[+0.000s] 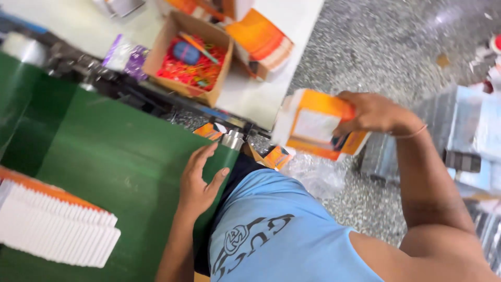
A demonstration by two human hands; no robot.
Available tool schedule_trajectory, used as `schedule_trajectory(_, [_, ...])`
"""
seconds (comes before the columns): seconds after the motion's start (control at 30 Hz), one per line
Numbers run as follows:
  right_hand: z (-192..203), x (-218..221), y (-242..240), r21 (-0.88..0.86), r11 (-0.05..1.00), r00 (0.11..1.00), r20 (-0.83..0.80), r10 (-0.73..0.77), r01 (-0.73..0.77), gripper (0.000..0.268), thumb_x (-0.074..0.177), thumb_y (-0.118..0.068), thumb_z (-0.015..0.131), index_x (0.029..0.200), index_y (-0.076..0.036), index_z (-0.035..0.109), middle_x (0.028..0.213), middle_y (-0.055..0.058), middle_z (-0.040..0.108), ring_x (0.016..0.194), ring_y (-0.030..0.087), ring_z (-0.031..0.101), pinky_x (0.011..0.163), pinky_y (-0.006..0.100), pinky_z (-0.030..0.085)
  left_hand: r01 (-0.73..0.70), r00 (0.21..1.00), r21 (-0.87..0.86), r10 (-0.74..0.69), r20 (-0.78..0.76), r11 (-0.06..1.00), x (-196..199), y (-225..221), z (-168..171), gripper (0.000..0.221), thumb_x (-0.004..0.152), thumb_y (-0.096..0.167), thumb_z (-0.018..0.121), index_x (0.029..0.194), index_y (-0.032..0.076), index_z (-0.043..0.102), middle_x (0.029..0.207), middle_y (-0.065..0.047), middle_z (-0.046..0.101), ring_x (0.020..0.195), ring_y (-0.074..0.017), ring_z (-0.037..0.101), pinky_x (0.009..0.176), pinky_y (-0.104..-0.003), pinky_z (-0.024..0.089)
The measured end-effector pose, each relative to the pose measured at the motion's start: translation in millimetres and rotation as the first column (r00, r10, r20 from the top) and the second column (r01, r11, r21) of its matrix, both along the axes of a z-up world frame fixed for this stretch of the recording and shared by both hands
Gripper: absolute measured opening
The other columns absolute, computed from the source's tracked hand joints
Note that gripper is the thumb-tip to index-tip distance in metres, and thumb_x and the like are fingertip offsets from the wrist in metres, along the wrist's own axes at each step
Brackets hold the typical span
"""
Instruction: The person repeatedly picks up stacks of white and orange notebooks from a green conveyor belt, aligns them, and places them into a cardboard box on the right. The person continues this cycle throughout the clip, handling the notebooks by hand without tools.
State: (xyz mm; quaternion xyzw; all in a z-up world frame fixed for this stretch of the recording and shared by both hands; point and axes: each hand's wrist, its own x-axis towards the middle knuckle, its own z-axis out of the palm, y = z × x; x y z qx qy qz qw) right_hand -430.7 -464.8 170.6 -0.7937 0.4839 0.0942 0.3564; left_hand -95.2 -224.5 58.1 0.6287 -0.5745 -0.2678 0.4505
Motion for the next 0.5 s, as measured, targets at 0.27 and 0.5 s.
schedule_trajectory(0.27, [-308,-163,-47,0.485,0.502,0.605,-0.075,-0.793,0.717,0.051,0.076,-0.035,0.081,0.115,-0.003,0.071,0.104,0.015,0.076,0.084,0.029,0.073,0.079,0.039,0.058,-0.005,0.999,0.014,0.005,0.039,1.000,-10,-1,3,0.046,0.094,0.026,0.073,0.133,0.004,0.064,0.131,-0.018,0.065,0.122,-0.0342,0.063,0.105,-0.042,0.049])
schedule_trajectory(0.5, [-380,-183,-43,0.599,0.013,0.091,-0.100,-0.991,0.800,0.057,0.085,-0.052,0.074,0.127,-0.015,0.063,0.108,0.016,0.067,0.083,0.031,0.067,0.071,0.046,0.056,-0.010,0.992,0.045,0.004,0.127,0.999,-10,-6,-5,0.038,0.092,0.024,0.074,0.125,0.006,0.068,0.126,-0.014,0.068,0.116,-0.0315,0.066,0.100,-0.041,0.051])
